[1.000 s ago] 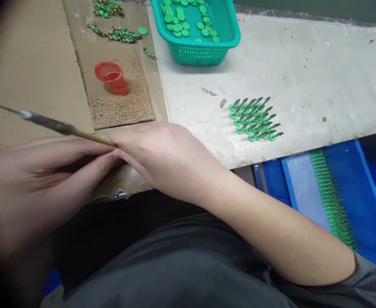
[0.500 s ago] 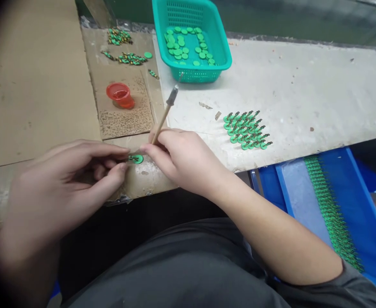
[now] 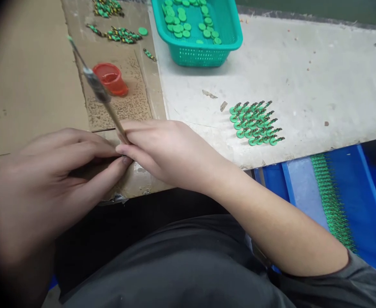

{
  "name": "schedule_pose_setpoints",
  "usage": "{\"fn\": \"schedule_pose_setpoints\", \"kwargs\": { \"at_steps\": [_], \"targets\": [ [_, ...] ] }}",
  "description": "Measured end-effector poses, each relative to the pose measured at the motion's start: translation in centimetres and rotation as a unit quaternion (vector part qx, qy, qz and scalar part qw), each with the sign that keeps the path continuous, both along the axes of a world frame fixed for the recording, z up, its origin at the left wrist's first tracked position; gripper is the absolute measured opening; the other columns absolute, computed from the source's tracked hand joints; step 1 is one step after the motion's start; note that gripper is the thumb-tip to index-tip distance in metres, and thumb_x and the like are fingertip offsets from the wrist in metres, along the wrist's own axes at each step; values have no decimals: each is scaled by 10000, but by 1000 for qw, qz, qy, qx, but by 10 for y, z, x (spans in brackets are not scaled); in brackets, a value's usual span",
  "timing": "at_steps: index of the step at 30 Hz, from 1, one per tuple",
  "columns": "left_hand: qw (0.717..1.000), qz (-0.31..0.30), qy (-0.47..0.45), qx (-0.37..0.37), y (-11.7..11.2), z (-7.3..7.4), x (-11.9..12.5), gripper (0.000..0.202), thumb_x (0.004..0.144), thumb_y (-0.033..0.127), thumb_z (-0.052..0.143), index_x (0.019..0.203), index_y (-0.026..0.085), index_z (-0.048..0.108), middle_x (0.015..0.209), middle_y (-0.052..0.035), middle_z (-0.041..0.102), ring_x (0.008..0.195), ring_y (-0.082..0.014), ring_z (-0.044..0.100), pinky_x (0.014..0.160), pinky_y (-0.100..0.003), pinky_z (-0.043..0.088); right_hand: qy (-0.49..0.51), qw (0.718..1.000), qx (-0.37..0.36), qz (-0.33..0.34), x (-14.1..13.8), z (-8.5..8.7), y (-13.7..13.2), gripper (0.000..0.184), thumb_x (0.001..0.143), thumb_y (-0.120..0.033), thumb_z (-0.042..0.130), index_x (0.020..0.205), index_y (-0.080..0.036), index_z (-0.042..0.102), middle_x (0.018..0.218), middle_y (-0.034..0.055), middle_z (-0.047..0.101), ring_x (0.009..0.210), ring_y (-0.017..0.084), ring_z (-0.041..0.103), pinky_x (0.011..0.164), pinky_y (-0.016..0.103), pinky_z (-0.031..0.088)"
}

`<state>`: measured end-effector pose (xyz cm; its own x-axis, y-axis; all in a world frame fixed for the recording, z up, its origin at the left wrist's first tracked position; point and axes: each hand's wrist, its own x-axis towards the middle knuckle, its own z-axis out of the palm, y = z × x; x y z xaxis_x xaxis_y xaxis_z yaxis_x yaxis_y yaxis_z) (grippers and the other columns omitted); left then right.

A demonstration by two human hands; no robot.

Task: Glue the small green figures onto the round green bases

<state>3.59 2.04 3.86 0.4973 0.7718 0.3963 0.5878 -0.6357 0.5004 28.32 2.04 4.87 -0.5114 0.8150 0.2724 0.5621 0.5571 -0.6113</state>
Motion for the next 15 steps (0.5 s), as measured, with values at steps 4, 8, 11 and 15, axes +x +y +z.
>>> {"fn": "schedule_pose_setpoints", "kwargs": {
  "at_steps": [4, 8, 11, 15],
  "targets": [
    [1000, -10, -1, 0, 1, -1, 0, 108, 1142, 296, 743, 1035, 281, 756, 1064, 13, 810, 978, -173, 769, 911, -313, 554, -10, 1000, 21, 6, 1, 0, 0, 315, 1284, -356, 568, 1161, -231, 830, 1093, 35, 861, 1012, 217, 809, 1002, 345, 627],
    [1000, -11, 4, 3, 1, -3, 0, 97, 1151, 296, 734, 1055, 284, 747, 1068, 5, 799, 980, -184, 755, 914, -333, 553, -42, 999, -10, -6, -1, 3, -1, 286, 1275, -403, 588, 1162, -287, 824, 1059, 21, 841, 994, 234, 796, 994, 351, 617],
    [1000, -13, 8, 12, 3, -4, 0, 132, 1158, 308, 724, 1032, 275, 749, 1057, 1, 796, 971, -183, 748, 899, -330, 551, -29, 1000, -11, -1, -4, 3, 0, 277, 1278, -374, 576, 1202, -268, 822, 1010, 14, 811, 944, 234, 773, 968, 351, 607],
    [1000, -22, 3, 13, 5, -3, 0, 129, 1155, 289, 733, 1036, 253, 768, 1039, 2, 792, 967, -161, 756, 902, -301, 559, 0, 1000, -21, -1, -5, 0, 1, 271, 1266, -331, 612, 1139, -213, 820, 1014, 26, 814, 959, 218, 773, 960, 326, 583]
  ]
}}
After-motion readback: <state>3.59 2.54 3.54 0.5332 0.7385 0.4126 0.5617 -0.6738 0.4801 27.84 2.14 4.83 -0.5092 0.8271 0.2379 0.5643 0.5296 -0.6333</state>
